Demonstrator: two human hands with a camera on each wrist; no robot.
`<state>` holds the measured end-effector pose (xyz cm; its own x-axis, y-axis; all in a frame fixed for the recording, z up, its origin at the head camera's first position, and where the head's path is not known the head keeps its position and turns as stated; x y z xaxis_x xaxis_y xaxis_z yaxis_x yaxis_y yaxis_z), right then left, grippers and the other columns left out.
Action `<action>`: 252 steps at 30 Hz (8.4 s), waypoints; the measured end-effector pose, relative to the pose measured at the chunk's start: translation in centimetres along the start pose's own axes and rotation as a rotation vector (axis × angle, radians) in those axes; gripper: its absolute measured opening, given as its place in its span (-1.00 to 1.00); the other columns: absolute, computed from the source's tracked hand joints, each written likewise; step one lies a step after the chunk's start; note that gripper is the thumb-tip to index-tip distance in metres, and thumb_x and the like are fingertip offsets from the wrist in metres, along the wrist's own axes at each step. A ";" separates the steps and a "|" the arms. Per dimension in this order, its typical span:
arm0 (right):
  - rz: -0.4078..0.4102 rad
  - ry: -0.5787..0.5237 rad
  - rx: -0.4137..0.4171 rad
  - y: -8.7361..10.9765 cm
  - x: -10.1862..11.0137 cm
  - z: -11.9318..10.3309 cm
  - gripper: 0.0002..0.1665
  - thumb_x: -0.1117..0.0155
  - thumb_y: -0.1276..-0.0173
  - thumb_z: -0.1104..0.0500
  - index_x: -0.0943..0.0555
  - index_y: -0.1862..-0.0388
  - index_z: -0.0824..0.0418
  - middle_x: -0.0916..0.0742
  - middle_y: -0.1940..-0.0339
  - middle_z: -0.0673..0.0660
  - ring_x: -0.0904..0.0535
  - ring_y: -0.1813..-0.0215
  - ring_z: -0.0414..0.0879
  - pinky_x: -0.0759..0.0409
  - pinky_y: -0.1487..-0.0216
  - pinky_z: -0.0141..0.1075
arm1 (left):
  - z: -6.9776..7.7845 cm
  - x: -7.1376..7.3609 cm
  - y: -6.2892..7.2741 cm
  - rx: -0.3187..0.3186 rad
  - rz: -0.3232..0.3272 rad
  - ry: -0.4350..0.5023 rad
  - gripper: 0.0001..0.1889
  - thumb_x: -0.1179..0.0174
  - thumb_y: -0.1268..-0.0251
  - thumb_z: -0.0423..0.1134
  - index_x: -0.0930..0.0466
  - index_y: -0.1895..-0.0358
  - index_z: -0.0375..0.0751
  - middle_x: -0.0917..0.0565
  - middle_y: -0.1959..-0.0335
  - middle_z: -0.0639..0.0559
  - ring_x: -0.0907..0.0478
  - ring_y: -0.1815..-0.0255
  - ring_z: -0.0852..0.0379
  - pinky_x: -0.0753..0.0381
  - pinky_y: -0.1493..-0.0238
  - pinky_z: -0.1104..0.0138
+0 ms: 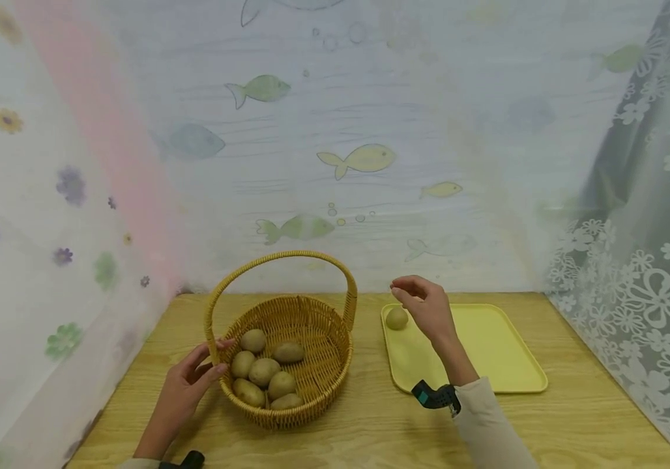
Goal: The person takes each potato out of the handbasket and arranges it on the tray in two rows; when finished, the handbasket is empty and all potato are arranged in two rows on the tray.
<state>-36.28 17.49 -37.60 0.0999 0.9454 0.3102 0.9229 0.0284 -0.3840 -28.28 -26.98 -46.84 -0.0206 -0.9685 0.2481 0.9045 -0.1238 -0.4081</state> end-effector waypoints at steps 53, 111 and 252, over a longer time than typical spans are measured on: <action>-0.563 0.063 0.223 -0.4 -18.1 -6.4 -0.79 -0.32 -0.56 0.11 -0.76 -0.05 0.15 -0.77 0.11 -0.07 -0.67 0.07 -0.20 -0.67 0.01 -0.24 | 0.0 0.1 0.0 0.029 0.019 0.005 -0.64 -0.17 -0.59 -0.40 -0.54 -0.35 -0.30 -0.57 -0.37 -0.19 -0.45 -0.40 0.23 -0.52 -0.25 0.46; -0.789 0.211 -0.019 0.3 -23.6 0.1 -0.70 -0.53 -0.30 0.34 -0.80 -0.02 0.20 -0.79 0.12 -0.03 -0.68 0.04 -0.13 -0.67 -0.02 -0.23 | 0.3 0.0 0.0 -0.014 -0.018 0.021 -0.65 -0.14 -0.62 -0.37 -0.50 -0.37 -0.30 -0.54 -0.39 -0.23 -0.41 -0.44 0.20 -0.54 -0.25 0.42; -0.390 -0.087 -0.075 1.9 -2.6 -0.7 -0.50 -0.47 -0.41 0.24 -0.65 -0.29 0.36 -0.72 -0.11 0.26 -0.64 -0.02 0.11 -0.71 0.05 -0.21 | 0.2 0.0 0.2 -0.026 0.024 0.019 -0.63 -0.16 -0.59 -0.42 -0.51 -0.37 -0.30 -0.56 -0.37 -0.25 -0.43 -0.42 0.18 -0.56 -0.23 0.43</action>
<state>-34.54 14.83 -38.53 -0.2924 0.8924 0.3436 0.9102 0.3699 -0.1862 -28.04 -26.94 -46.70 -0.0077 -0.9751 0.2216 0.8934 -0.1063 -0.4365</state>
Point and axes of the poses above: each hand's wrist, its own y-axis away from the middle knuckle, its own x-axis out of the back of the hand, z = x × y, the point moved 8 cm from there along -y, towards the middle knuckle
